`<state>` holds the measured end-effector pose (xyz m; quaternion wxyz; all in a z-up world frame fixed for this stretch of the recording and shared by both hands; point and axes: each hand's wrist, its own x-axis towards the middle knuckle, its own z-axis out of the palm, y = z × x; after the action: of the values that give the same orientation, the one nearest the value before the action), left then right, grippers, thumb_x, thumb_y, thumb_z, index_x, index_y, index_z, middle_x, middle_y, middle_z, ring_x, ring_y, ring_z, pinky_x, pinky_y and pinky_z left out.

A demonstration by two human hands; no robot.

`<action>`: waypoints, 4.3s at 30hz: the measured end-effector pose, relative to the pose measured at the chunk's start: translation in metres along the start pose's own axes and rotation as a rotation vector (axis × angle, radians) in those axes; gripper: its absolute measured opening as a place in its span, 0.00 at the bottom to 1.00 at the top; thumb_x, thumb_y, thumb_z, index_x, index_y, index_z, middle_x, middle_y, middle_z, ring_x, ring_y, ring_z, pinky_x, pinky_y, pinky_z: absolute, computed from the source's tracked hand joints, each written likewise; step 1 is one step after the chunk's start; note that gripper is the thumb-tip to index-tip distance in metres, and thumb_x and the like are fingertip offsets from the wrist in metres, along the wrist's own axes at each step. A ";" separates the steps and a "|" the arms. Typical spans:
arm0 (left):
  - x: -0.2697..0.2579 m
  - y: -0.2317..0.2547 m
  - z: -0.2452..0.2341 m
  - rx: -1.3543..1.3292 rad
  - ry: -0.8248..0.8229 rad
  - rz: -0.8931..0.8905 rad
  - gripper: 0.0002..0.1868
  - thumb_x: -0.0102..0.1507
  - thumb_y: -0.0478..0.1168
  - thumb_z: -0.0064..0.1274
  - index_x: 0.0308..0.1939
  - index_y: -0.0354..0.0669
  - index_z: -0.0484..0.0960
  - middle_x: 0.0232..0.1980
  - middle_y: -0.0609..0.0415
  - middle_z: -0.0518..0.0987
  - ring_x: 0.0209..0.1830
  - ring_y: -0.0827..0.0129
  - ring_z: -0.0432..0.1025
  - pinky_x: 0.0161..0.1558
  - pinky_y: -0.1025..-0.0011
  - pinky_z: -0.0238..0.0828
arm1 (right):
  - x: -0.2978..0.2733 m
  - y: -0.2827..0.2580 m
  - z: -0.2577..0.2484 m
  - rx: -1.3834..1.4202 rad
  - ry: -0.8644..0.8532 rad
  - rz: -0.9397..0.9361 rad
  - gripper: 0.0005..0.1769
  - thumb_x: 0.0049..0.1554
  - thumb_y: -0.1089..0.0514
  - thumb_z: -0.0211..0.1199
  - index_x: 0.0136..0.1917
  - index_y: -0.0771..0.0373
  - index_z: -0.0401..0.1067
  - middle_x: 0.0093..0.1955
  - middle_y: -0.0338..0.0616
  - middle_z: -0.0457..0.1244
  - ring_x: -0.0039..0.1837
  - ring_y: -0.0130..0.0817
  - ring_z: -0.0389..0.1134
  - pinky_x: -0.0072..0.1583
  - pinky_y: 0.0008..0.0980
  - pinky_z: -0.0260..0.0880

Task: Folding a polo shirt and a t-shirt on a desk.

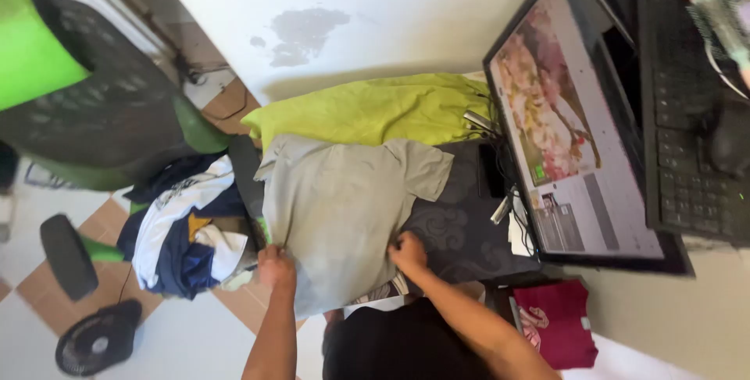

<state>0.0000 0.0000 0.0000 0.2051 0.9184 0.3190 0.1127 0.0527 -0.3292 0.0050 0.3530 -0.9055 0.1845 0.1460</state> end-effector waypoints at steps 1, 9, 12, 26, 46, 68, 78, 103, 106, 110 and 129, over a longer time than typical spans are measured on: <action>-0.004 0.001 0.006 0.010 0.010 -0.017 0.09 0.62 0.39 0.57 0.46 0.45 0.79 0.49 0.43 0.81 0.51 0.45 0.75 0.49 0.53 0.72 | 0.005 0.002 0.005 -0.003 -0.018 -0.012 0.31 0.47 0.47 0.73 0.60 0.63 0.71 0.50 0.54 0.71 0.54 0.50 0.72 0.56 0.46 0.72; -0.035 0.033 0.012 -0.355 0.009 -0.080 0.08 0.70 0.38 0.51 0.46 0.36 0.72 0.39 0.39 0.77 0.40 0.45 0.72 0.46 0.51 0.68 | 0.034 0.002 0.040 0.593 -0.428 -0.183 0.20 0.56 0.51 0.59 0.58 0.61 0.77 0.55 0.44 0.74 0.58 0.40 0.74 0.58 0.37 0.71; -0.038 0.048 0.017 -0.877 -0.291 -0.422 0.09 0.71 0.43 0.51 0.47 0.41 0.76 0.42 0.44 0.77 0.37 0.61 0.71 0.42 0.55 0.69 | 0.035 -0.033 0.011 0.901 -0.623 0.446 0.24 0.64 0.44 0.59 0.66 0.60 0.62 0.62 0.43 0.65 0.61 0.49 0.69 0.63 0.50 0.69; -0.017 0.099 -0.134 -1.962 -0.892 -0.416 0.32 0.58 0.44 0.59 0.65 0.36 0.74 0.63 0.47 0.79 0.62 0.57 0.75 0.62 0.55 0.73 | 0.023 -0.053 -0.184 1.305 -0.838 -0.014 0.33 0.61 0.51 0.62 0.73 0.72 0.62 0.69 0.53 0.64 0.69 0.45 0.66 0.70 0.46 0.66; 0.136 0.205 -0.178 -1.728 -0.611 -0.091 0.37 0.59 0.33 0.60 0.72 0.42 0.65 0.65 0.52 0.75 0.66 0.61 0.70 0.67 0.60 0.66 | 0.125 -0.198 -0.263 1.223 -0.407 -0.359 0.28 0.64 0.53 0.58 0.74 0.62 0.61 0.68 0.47 0.64 0.67 0.41 0.66 0.68 0.47 0.67; 0.021 0.026 -0.040 -0.571 -0.979 -0.317 0.28 0.50 0.42 0.71 0.51 0.33 0.85 0.46 0.45 0.87 0.44 0.59 0.80 0.49 0.63 0.75 | 0.088 0.064 -0.143 0.371 -0.538 0.082 0.23 0.54 0.56 0.70 0.59 0.71 0.76 0.52 0.50 0.73 0.54 0.39 0.73 0.57 0.38 0.72; 0.072 0.071 -0.084 -1.150 -1.062 -0.185 0.37 0.53 0.39 0.67 0.64 0.30 0.73 0.60 0.51 0.81 0.59 0.68 0.74 0.64 0.66 0.63 | 0.073 -0.058 -0.197 0.941 -0.572 -0.284 0.24 0.61 0.60 0.61 0.69 0.69 0.67 0.66 0.46 0.67 0.69 0.38 0.65 0.72 0.40 0.60; 0.163 0.217 -0.203 -1.970 -0.623 0.041 0.35 0.68 0.38 0.51 0.78 0.54 0.56 0.68 0.55 0.73 0.67 0.60 0.69 0.64 0.53 0.69 | 0.143 -0.195 -0.293 1.167 -0.294 -0.560 0.19 0.70 0.59 0.51 0.73 0.63 0.61 0.66 0.46 0.65 0.66 0.39 0.68 0.67 0.44 0.71; 0.152 0.203 -0.201 -1.905 -0.613 0.201 0.35 0.69 0.37 0.53 0.79 0.48 0.57 0.71 0.54 0.71 0.71 0.62 0.68 0.69 0.58 0.67 | 0.132 -0.183 -0.297 1.223 -0.305 -0.640 0.23 0.67 0.63 0.51 0.75 0.63 0.62 0.70 0.46 0.64 0.68 0.38 0.68 0.69 0.41 0.69; 0.128 0.141 -0.113 -1.653 -0.618 -0.107 0.30 0.65 0.38 0.56 0.70 0.37 0.68 0.65 0.50 0.77 0.63 0.64 0.72 0.63 0.64 0.69 | 0.153 -0.102 -0.244 0.999 -0.243 -0.186 0.18 0.65 0.58 0.57 0.67 0.65 0.69 0.61 0.47 0.68 0.59 0.36 0.70 0.60 0.38 0.72; 0.003 -0.043 -0.015 -1.070 -0.926 -0.763 0.26 0.56 0.39 0.65 0.56 0.31 0.80 0.51 0.47 0.85 0.48 0.62 0.80 0.50 0.66 0.76 | 0.041 0.129 -0.119 0.412 -0.189 0.155 0.18 0.59 0.50 0.64 0.57 0.63 0.76 0.46 0.40 0.73 0.45 0.27 0.73 0.48 0.31 0.72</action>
<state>-0.0260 0.0367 -0.0052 0.7532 0.4769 0.3961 -0.2200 0.0485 -0.5089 -0.0024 0.5339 -0.7798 0.2455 0.2158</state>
